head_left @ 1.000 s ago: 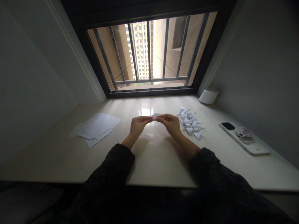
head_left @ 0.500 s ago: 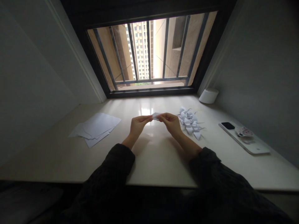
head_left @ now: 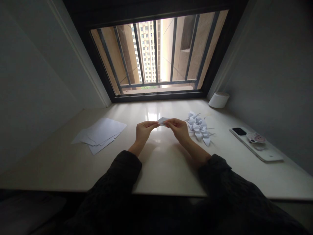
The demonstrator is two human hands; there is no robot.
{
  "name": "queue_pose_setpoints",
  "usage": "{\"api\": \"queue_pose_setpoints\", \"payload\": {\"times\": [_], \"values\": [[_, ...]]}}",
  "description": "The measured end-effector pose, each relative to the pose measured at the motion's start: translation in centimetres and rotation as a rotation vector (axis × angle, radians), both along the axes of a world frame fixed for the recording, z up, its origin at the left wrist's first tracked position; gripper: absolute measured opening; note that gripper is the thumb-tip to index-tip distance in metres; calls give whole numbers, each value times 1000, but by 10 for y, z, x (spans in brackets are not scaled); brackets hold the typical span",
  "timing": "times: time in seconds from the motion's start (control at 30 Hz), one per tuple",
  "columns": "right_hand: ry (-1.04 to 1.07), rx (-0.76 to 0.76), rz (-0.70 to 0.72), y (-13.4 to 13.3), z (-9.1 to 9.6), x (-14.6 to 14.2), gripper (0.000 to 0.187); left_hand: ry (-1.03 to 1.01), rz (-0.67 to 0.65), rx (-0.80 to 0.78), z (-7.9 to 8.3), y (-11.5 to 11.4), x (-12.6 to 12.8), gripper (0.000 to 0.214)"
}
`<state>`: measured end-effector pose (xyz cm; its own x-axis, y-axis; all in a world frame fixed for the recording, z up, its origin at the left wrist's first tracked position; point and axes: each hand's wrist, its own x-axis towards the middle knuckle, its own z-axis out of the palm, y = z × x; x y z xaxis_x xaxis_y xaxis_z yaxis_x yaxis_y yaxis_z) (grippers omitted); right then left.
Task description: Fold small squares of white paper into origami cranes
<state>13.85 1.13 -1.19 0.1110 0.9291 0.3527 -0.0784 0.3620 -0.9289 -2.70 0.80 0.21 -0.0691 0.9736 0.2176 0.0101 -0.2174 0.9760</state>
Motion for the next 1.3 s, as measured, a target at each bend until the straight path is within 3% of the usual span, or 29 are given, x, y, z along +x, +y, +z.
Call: {"api": "queue_pose_setpoints", "payload": {"times": [0.23, 0.43, 0.7, 1.3], "values": [[-1, 22, -9, -2, 2, 0, 20, -30, -17, 14, 1, 0, 3, 29], [11, 45, 18, -2, 3, 1, 20, -76, -109, 23, 5, -3, 4, 52], [-13, 99, 31, -3, 3, 1, 18, -105, -50, -7, 4, -3, 8, 40], [64, 17, 29, -4, 4, -1, 24, -156, -70, -54, 5, -5, 9, 42]]}}
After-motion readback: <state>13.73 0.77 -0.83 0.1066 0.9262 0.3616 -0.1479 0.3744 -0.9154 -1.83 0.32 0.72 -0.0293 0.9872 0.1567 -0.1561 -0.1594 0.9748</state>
